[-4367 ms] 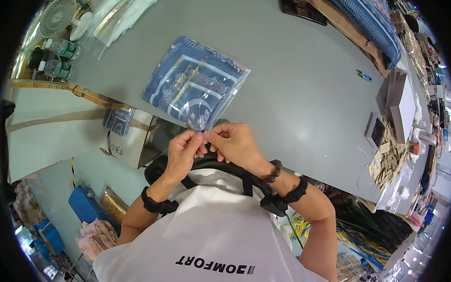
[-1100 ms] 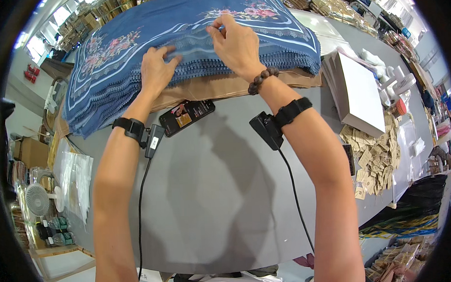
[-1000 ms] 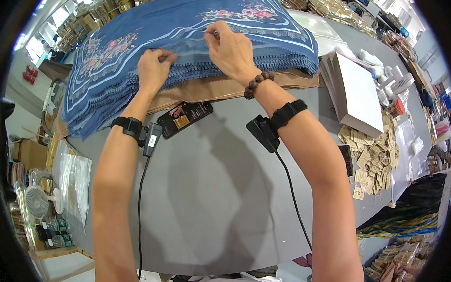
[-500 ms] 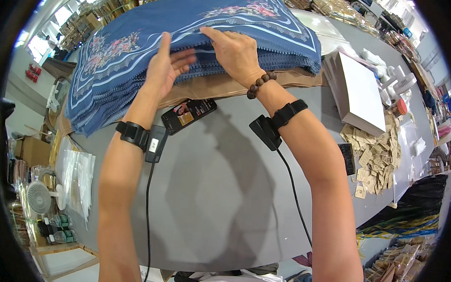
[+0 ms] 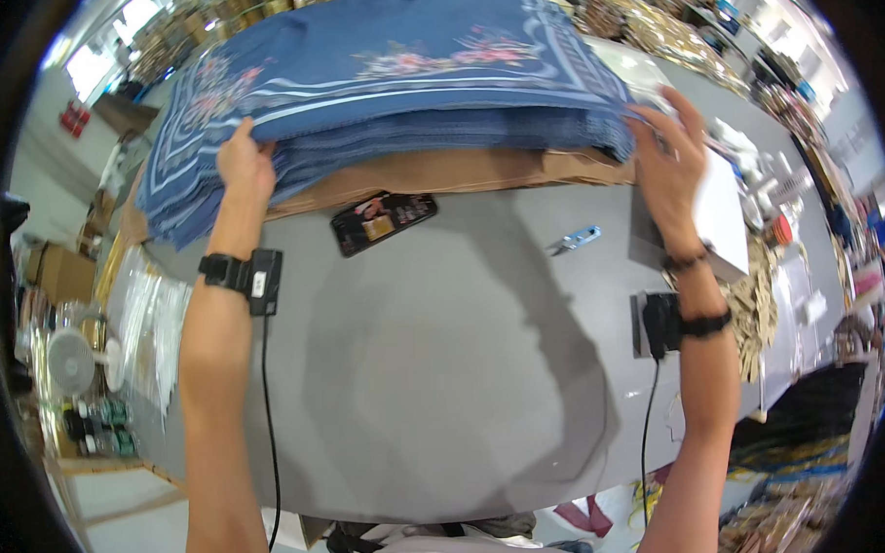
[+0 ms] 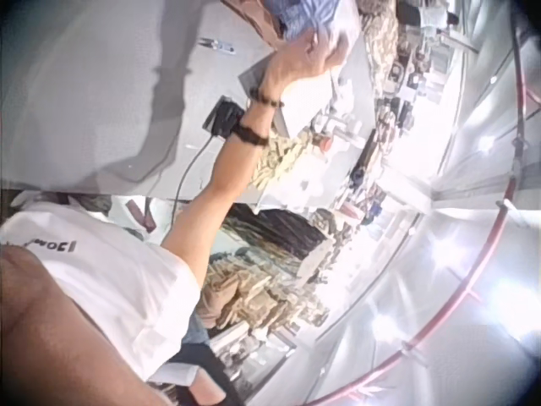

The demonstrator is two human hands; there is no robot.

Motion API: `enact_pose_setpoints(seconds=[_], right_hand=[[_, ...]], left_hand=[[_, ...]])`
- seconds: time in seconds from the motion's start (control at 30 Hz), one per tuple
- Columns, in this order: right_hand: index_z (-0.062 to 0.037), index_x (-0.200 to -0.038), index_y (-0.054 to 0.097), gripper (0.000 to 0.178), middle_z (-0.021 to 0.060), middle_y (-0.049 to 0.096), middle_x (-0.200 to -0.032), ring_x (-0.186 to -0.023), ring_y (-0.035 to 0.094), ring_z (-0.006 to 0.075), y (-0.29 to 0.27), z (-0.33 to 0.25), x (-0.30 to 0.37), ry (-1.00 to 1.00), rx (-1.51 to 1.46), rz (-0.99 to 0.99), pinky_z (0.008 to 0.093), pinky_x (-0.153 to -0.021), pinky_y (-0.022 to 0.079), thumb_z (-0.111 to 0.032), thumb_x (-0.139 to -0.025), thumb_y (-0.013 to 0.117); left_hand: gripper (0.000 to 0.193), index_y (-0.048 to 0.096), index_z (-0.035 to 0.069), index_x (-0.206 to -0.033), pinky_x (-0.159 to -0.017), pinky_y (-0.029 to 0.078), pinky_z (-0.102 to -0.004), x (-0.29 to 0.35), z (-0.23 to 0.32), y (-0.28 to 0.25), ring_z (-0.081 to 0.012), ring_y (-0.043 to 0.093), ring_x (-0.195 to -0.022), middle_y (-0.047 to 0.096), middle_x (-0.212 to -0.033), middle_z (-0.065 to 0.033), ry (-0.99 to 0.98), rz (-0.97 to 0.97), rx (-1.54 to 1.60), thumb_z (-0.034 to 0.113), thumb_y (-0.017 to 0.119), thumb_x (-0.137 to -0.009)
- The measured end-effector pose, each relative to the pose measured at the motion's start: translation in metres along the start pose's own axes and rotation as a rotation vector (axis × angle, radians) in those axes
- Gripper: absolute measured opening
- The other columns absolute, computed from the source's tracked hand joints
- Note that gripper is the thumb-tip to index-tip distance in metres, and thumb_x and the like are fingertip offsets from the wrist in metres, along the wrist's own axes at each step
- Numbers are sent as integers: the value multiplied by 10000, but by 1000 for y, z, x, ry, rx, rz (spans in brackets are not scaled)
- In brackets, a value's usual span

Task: The person repeatedly folds blue patterned cloths on a table and places each folded cloth into a clear plastic bag. The person handles the cloths and bags by hand, stacking the packaged items to the side.

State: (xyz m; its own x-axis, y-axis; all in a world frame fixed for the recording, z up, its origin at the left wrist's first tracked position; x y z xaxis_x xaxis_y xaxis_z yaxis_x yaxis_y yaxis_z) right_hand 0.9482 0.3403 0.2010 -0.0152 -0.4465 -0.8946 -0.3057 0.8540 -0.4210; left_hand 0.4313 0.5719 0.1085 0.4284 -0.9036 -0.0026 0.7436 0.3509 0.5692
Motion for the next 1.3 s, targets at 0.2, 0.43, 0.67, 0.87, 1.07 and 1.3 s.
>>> enact_pose_setpoints(seconds=[0.2, 0.43, 0.67, 0.87, 1.07, 1.3], right_hand=[[15, -1256, 716, 257, 79, 737, -1195, -1101, 662, 131, -103, 118, 54, 628, -496, 281, 277, -956, 544, -124, -1058, 629], [-25, -1322, 680, 294, 79, 733, -1196, -1048, 672, 130, -181, 242, 99, 893, -458, 491, 253, -891, 535, -169, -1083, 588], [-4, -1279, 692, 267, 83, 740, -1188, -1074, 675, 162, -61, 10, 35, 310, -397, -253, 302, -988, 514, -4, -1051, 552], [-186, -1460, 604, 647, 189, 742, -1030, -825, 725, 303, 60, -250, 20, 32, -794, -744, 385, -748, 568, 9, -862, 755], [-82, -1199, 733, 361, 129, 739, -857, -723, 704, 234, 62, -289, -2, 8, -676, -461, 317, -673, 544, -36, -849, 805], [-3, -1106, 698, 166, 89, 710, -1068, -876, 659, 135, -127, -248, 3, 84, -556, 312, 261, -781, 535, 80, -978, 633]], left_hand=[[337, 571, 6, -1246, -785, 577, -429, -21, 0, -38, -277, 671, -1007, 644, -1159, -123, -47, 43, 175, 43, 687, -931], [532, 595, -182, -1249, -821, 599, -446, -62, 89, -181, -306, 721, -984, 679, -1210, -238, 50, 469, -179, 142, 767, -864], [323, 734, -49, -1045, -800, 518, -389, 14, 129, -150, -227, 683, -836, 756, -963, -158, 521, 167, -922, 259, 754, -950], [266, 755, 10, -1061, -560, 462, -344, 166, 55, -23, -160, 515, -555, 660, -692, -170, 629, -590, -946, 259, 750, -969], [345, 760, 92, -1174, -808, 572, -410, 227, 35, -7, -383, 728, -933, 743, -1021, -206, 696, -640, -847, -2, 658, -858], [464, 779, 117, -1134, -919, 543, -356, 184, 84, -114, -313, 738, -1043, 773, -1109, -139, 657, -199, -1122, -118, 593, -780]])
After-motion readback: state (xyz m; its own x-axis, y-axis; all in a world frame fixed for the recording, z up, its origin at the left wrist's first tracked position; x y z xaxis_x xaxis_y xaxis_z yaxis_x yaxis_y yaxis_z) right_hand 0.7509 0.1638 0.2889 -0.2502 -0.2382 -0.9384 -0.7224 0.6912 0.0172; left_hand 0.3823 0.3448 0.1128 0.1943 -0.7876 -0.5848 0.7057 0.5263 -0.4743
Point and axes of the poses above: each hand's wrist, its own x-axis away from the middle knuckle, its own y-axis out of the palm, z = x × y, the point moved 7 cm from there along -x, towards the middle knuckle
